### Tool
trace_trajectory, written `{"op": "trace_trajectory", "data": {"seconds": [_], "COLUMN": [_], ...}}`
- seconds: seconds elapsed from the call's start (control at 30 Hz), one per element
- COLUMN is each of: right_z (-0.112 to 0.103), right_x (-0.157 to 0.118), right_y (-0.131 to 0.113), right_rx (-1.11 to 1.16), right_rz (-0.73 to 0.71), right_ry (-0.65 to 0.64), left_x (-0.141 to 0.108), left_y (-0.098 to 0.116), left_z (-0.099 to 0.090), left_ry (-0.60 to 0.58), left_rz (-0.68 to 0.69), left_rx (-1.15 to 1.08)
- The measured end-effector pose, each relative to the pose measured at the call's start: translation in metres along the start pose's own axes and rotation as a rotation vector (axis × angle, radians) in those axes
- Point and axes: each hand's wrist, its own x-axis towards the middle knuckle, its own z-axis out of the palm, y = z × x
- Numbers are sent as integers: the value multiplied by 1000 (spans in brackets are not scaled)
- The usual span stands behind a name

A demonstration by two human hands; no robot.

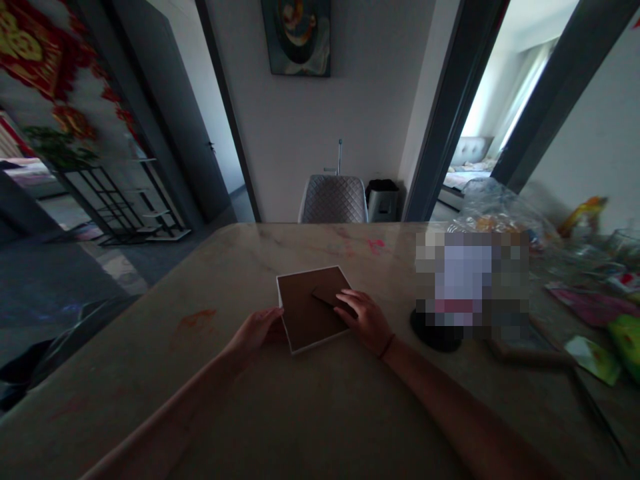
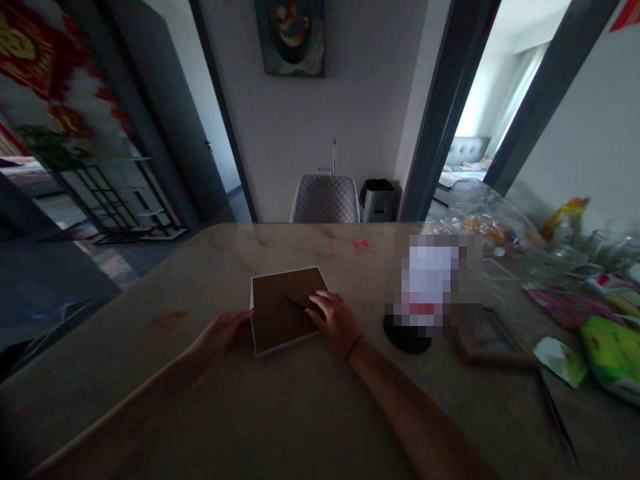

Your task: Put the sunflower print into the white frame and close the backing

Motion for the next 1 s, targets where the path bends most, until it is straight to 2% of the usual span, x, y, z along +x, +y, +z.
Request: {"op": "trace_trajectory", "data": {"seconds": [0.37,0.7,1.0], "right_z": [0,-1,-2], "right_x": [-1,0,-1], "right_y": [0,-3,-3], "right_rx": [26,46,58], "right_rz": [-9,-31,-37], "right_ry": [12,20,24], "left_x": [-3,-2,-2], "left_y": [7,7,8], "left_z": [-7,-5,-7], "left_ry": [-82,19,-89], "left_rz": [-30,-104,-116], "left_rx": [-100,-155,-95]}}
